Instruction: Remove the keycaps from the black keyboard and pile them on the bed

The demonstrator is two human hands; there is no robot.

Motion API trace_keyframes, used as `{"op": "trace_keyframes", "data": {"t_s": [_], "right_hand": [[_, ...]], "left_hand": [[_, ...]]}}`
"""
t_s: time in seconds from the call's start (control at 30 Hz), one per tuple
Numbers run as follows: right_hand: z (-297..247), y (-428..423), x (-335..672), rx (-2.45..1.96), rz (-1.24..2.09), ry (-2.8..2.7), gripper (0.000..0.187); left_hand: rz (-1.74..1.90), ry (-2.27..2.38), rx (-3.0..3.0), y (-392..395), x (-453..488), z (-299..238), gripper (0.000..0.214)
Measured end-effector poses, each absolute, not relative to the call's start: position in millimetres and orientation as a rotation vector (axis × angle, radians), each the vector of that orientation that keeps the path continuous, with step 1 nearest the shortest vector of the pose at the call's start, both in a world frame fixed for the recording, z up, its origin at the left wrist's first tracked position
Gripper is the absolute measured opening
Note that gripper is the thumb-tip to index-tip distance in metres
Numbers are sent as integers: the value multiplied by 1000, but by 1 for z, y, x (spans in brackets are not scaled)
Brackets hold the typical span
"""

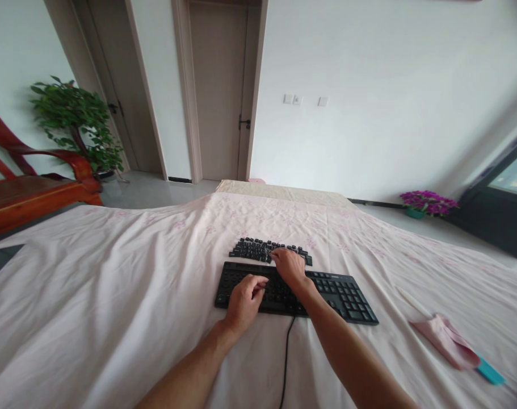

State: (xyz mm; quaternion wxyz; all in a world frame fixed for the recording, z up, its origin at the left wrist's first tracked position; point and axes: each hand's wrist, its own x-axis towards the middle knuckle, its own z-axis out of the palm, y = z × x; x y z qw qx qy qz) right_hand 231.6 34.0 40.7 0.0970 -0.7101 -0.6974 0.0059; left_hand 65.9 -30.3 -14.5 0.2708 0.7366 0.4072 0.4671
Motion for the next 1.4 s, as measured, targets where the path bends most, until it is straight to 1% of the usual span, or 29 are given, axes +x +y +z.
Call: {"op": "trace_keyframes", "data": {"t_s": [0.17,0.3,0.5,0.73,0.83,0.93,1.03,1.23,1.4], "right_hand": [[42,12,240,-1961,-35,-2019,30],[36,-11,244,-1776,-63,-2021,36],[29,-30,247,-1510,-111,-2053,34],[27,-39,250,-1504,-305,-1950,31],[25,-42,252,-1525,-333,-1911,32],[21,-41,255,-1492,-292,-1872,35],[15,-38,257,-1352,-177,-1869,35],[9,-33,258,-1065,-48,-1930,23],[9,-33,256,-981,-10,-1878,19]], "left_hand": [[1252,1091,1988,-31,66,-14,32],[1256,1082,2008,-31,67,-17,32],[1210,1091,2087,-36,68,-12,31],[1194,1087,2131,-39,69,-8,32],[1179,1079,2148,-39,69,-8,31],[1190,1080,2157,-40,69,-8,30],[1184,1067,2170,-40,69,-8,30],[1153,1078,2182,-40,69,-8,29],[1156,1074,2186,-40,68,-7,30]]}}
